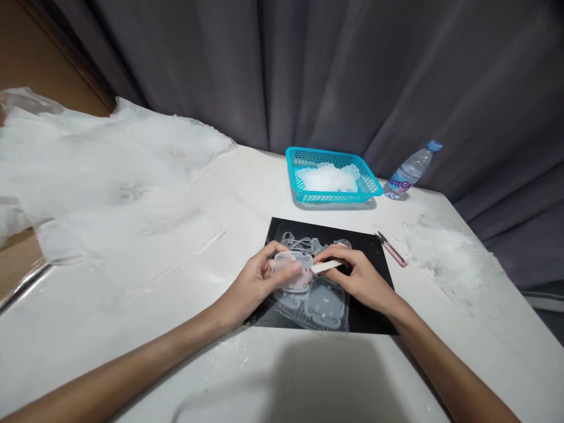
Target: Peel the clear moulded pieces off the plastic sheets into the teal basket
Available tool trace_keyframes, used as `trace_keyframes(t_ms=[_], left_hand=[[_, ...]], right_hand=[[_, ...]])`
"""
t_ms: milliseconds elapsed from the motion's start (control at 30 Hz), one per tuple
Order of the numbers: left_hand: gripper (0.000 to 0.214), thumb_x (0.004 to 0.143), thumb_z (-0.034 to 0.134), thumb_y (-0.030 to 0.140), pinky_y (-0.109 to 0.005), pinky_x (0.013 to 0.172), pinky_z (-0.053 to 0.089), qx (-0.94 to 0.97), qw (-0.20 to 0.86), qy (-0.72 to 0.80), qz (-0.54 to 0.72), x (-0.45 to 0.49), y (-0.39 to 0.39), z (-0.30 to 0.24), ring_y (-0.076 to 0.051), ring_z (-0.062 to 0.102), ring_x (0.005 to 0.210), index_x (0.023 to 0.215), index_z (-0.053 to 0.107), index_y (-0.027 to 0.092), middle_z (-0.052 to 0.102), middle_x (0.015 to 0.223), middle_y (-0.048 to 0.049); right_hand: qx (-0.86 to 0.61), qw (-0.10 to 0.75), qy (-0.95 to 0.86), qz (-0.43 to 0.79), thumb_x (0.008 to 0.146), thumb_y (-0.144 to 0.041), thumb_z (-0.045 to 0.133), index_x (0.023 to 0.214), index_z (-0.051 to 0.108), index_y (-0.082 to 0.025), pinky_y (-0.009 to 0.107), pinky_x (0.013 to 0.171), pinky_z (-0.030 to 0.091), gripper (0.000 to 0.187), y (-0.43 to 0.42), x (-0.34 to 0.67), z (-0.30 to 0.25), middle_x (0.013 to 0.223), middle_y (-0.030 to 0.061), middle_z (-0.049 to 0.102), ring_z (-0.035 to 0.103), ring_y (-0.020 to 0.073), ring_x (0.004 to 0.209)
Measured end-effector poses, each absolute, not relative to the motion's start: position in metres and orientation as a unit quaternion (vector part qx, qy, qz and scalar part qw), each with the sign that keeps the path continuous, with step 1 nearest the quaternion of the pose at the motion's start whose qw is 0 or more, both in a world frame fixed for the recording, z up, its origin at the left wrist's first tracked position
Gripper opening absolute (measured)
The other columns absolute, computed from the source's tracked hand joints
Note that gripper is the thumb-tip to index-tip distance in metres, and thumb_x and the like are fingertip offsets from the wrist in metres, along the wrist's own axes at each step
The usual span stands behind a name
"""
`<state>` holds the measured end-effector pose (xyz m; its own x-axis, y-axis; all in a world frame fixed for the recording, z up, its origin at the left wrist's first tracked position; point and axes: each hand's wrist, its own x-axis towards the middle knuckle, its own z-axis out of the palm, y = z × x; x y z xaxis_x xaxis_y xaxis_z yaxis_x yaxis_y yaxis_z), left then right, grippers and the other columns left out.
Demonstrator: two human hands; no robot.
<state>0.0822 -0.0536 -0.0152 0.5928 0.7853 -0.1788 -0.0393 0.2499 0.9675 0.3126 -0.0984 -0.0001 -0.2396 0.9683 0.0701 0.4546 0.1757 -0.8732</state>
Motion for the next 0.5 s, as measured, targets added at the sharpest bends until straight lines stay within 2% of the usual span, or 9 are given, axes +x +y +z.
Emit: trace_keyframes(t_ms=[100, 200, 267, 333, 400, 467, 500], left_hand=[[0.036, 0.084, 0.083, 0.041, -0.019, 0.060, 0.054, 0.567, 0.675, 0.359, 0.308, 0.084, -0.054, -0.018, -0.014, 0.071, 0.065, 0.091, 0.054, 0.021, 0.075, 0.077, 0.0006], [0.024, 0.094, 0.070, 0.041, -0.022, 0.056, 0.058, 0.692, 0.534, 0.342, 0.345, 0.080, -0.057, -0.019, -0.017, 0.074, 0.066, 0.087, 0.062, 0.020, 0.077, 0.077, -0.0041], [0.030, 0.098, 0.061, 0.043, -0.028, 0.065, 0.064, 0.780, 0.426, 0.281, 0.362, 0.075, -0.058, -0.020, -0.021, 0.076, 0.075, 0.082, 0.071, 0.019, 0.079, 0.082, -0.0096], [0.029, 0.097, 0.061, 0.039, -0.033, 0.080, 0.065, 0.826, 0.367, 0.220, 0.368, 0.070, -0.057, -0.021, -0.025, 0.077, 0.090, 0.084, 0.076, 0.019, 0.082, 0.095, -0.0137], [0.015, 0.096, 0.065, 0.031, -0.034, 0.087, 0.064, 0.813, 0.375, 0.229, 0.382, 0.067, -0.055, -0.020, -0.024, 0.078, 0.097, 0.091, 0.073, 0.020, 0.082, 0.103, -0.0129], [0.007, 0.098, 0.065, 0.027, -0.031, 0.080, 0.063, 0.755, 0.444, 0.289, 0.386, 0.068, -0.053, -0.016, -0.021, 0.078, 0.091, 0.096, 0.064, 0.021, 0.082, 0.100, -0.0092], [0.010, 0.099, 0.065, 0.029, -0.028, 0.073, 0.062, 0.709, 0.499, 0.320, 0.381, 0.069, -0.053, -0.014, -0.019, 0.078, 0.084, 0.096, 0.059, 0.022, 0.081, 0.094, -0.0067]], right_hand=[[-0.501, 0.334, -0.693, 0.396, 0.098, -0.021, 0.064, 0.094, 0.072, -0.022, 0.033, 0.083, 0.041, 0.010, -0.100, 0.309, 0.002, 0.092, 0.0010, 0.072, 0.060, 0.0190, 0.088], [-0.511, 0.315, -0.712, 0.365, 0.101, -0.019, 0.056, 0.091, 0.066, -0.022, 0.033, 0.081, 0.041, 0.014, -0.100, 0.305, 0.001, 0.091, 0.0016, 0.069, 0.058, 0.0193, 0.086], [-0.538, 0.305, -0.728, 0.295, 0.100, -0.016, 0.052, 0.090, 0.061, -0.021, 0.035, 0.081, 0.041, 0.015, -0.099, 0.301, -0.004, 0.092, 0.0030, 0.067, 0.056, 0.0209, 0.087], [-0.564, 0.298, -0.739, 0.218, 0.097, -0.012, 0.050, 0.091, 0.057, -0.021, 0.037, 0.082, 0.040, 0.014, -0.098, 0.298, -0.011, 0.095, 0.0046, 0.066, 0.056, 0.0227, 0.089], [-0.581, 0.293, -0.740, 0.170, 0.097, -0.012, 0.051, 0.092, 0.057, -0.022, 0.038, 0.082, 0.041, 0.012, -0.095, 0.299, -0.016, 0.095, 0.0052, 0.067, 0.056, 0.0239, 0.090], [-0.600, 0.298, -0.731, 0.132, 0.098, -0.015, 0.052, 0.094, 0.059, -0.022, 0.039, 0.084, 0.042, 0.011, -0.093, 0.304, -0.018, 0.095, 0.0054, 0.067, 0.057, 0.0251, 0.091], [-0.613, 0.309, -0.719, 0.111, 0.098, -0.016, 0.052, 0.096, 0.061, -0.022, 0.040, 0.085, 0.043, 0.011, -0.092, 0.307, -0.018, 0.096, 0.0058, 0.067, 0.057, 0.0257, 0.092]])
